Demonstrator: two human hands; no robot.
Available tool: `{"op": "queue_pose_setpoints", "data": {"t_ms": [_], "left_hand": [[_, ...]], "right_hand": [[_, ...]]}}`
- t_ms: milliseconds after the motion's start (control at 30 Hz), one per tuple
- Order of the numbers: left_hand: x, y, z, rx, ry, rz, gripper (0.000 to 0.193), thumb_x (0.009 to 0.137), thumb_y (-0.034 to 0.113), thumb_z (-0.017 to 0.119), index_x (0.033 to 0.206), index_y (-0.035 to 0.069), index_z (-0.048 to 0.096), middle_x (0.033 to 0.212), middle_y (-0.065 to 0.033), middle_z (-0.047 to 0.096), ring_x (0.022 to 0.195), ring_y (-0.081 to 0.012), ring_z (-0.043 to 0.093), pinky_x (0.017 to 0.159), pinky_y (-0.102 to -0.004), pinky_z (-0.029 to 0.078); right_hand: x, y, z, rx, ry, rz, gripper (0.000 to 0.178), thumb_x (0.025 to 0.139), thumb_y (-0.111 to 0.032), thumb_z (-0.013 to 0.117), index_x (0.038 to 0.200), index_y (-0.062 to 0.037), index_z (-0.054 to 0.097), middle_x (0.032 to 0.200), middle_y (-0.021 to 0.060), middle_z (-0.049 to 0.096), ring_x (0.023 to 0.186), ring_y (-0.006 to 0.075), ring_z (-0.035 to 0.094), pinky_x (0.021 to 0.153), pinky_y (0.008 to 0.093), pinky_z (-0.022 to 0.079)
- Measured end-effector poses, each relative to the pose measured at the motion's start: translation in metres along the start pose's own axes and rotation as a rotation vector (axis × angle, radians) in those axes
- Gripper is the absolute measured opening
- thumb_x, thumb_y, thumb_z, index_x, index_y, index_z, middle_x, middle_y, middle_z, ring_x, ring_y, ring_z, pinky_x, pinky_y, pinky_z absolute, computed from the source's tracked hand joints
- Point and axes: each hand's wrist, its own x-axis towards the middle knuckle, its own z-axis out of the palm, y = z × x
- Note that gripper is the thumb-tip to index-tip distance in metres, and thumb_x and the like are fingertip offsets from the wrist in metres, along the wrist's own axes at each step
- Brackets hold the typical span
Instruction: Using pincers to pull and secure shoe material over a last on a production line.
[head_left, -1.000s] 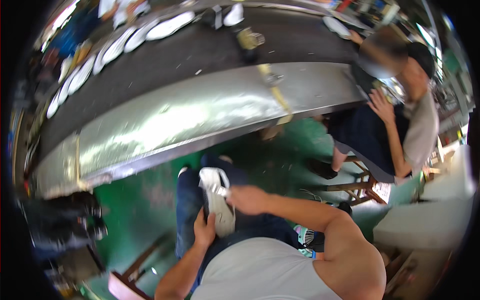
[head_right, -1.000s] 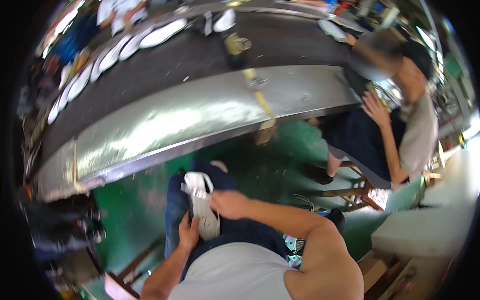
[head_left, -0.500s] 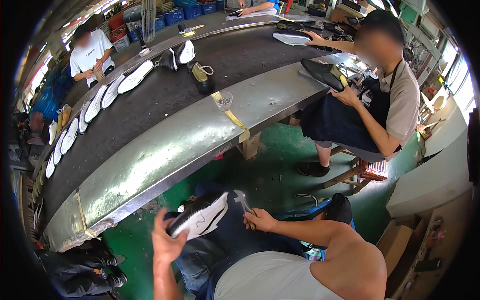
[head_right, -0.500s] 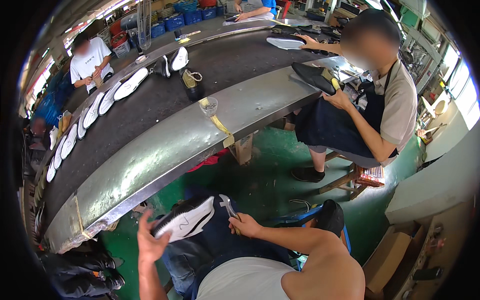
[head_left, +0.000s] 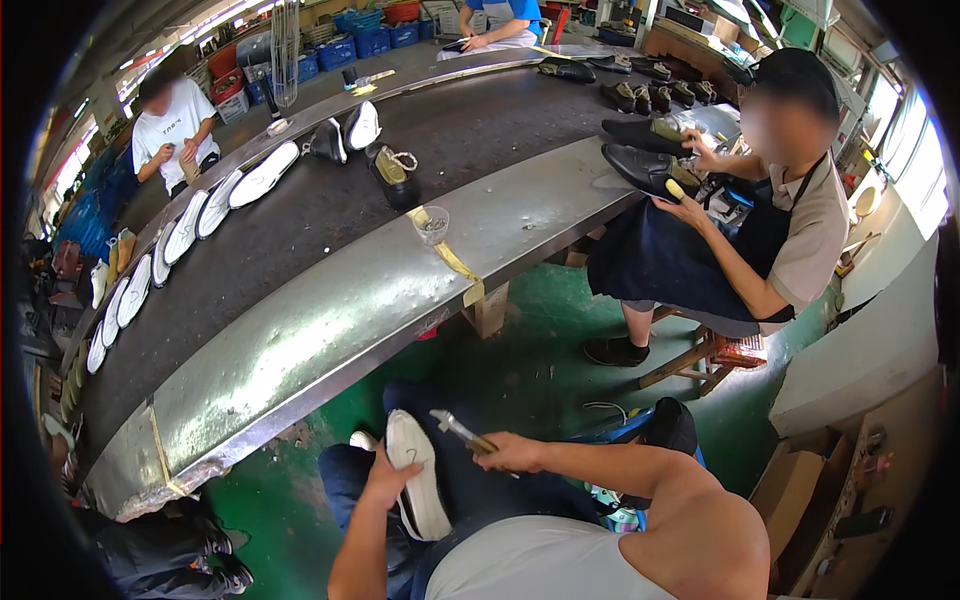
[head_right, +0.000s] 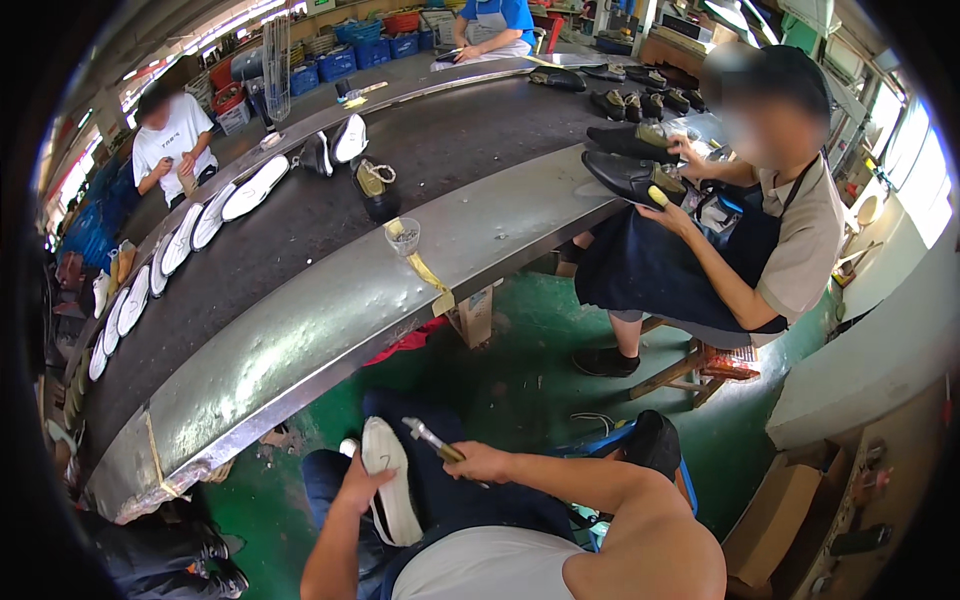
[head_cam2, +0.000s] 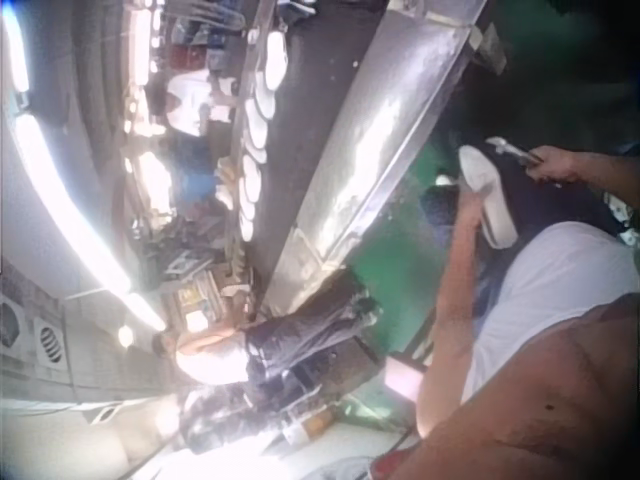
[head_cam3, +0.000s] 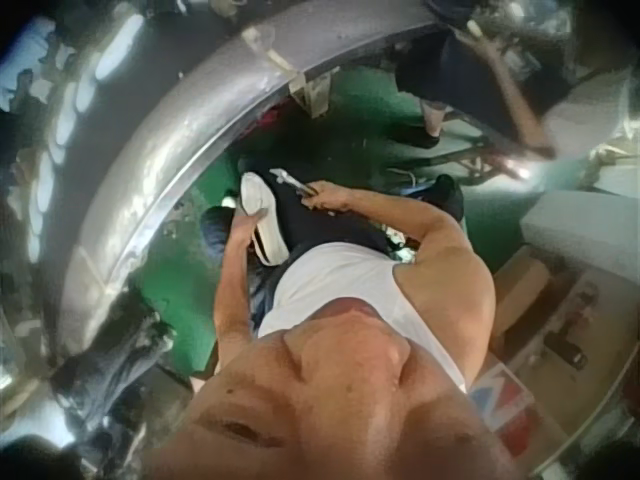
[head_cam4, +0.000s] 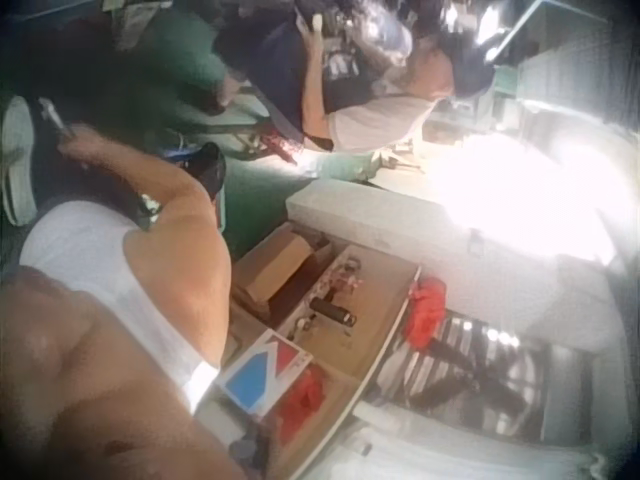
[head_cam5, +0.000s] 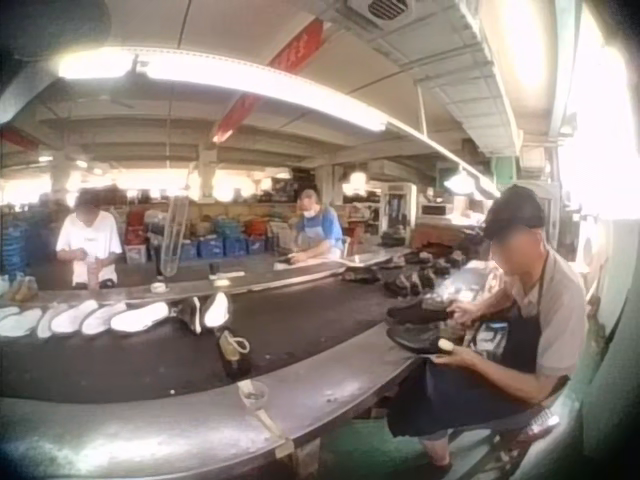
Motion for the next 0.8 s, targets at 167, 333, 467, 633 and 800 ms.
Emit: {"op": "queue_pose_setpoints", "data": {"t_ms": [167, 333, 467, 633, 800], "left_hand": [[-0.038, 0.013, -0.032, -0.059, -0.166, 0.048, 0.052, 0.08, -0.002, 0.064, 0.131, -0.002, 0.056, 0.122, -0.0177, 0.065, 0.117, -0.0293, 0.061, 0.099, -0.0344, 0.047], [-0.056, 0.028, -0.005, 0.894, 0.36, 0.177, 0.023, 0.089, 0.018, 0.059, 0.079, -0.002, 0.062, 0.075, -0.0293, 0.063, 0.072, -0.05, 0.062, 0.068, -0.0556, 0.05], [-0.042, 0.039, 0.001, 0.694, 0.438, 0.094, 0.025, 0.092, 0.022, 0.056, 0.079, 0.003, 0.064, 0.08, -0.0255, 0.065, 0.08, -0.0462, 0.064, 0.065, -0.0529, 0.05], [-0.039, 0.047, 0.02, 0.749, 0.445, 0.216, 0.03, 0.091, 0.023, 0.06, 0.071, 0.002, 0.06, 0.067, -0.0259, 0.062, 0.067, -0.046, 0.063, 0.064, -0.0548, 0.052], [-0.054, 0.044, 0.022, 0.856, 0.479, 0.251, 0.03, 0.091, 0.023, 0.062, 0.07, 0.002, 0.059, 0.065, -0.0206, 0.063, 0.061, -0.0399, 0.064, 0.059, -0.0496, 0.052]], "right_hand": [[-0.022, -0.027, 0.015, -0.481, -0.16, 0.055, 0.024, 0.095, -0.028, 0.06, 0.103, -0.0048, 0.059, 0.082, 0.006, 0.062, 0.076, 0.018, 0.061, 0.071, 0.0344, 0.049], [-0.017, -0.037, 0.035, -0.715, -0.21, -0.06, 0.027, 0.096, -0.03, 0.056, 0.1, -0.0037, 0.059, 0.084, 0.0137, 0.065, 0.079, 0.0301, 0.065, 0.075, 0.0408, 0.051], [-0.005, -0.039, 0.032, -0.941, -0.227, -0.161, 0.033, 0.092, -0.034, 0.056, 0.096, -0.0019, 0.062, 0.09, 0.0243, 0.066, 0.089, 0.0436, 0.065, 0.079, 0.0498, 0.051], [-0.007, -0.071, 0.032, -0.749, -0.242, -0.05, 0.021, 0.09, -0.025, 0.062, 0.096, -0.0039, 0.06, 0.076, 0.0167, 0.064, 0.071, 0.0317, 0.066, 0.066, 0.0416, 0.051], [0.013, -0.088, 0.042, -0.72, -0.373, 0.133, 0.02, 0.091, -0.021, 0.062, 0.093, -0.0019, 0.057, 0.066, 0.0081, 0.059, 0.06, 0.0165, 0.061, 0.057, 0.0347, 0.049]]}}
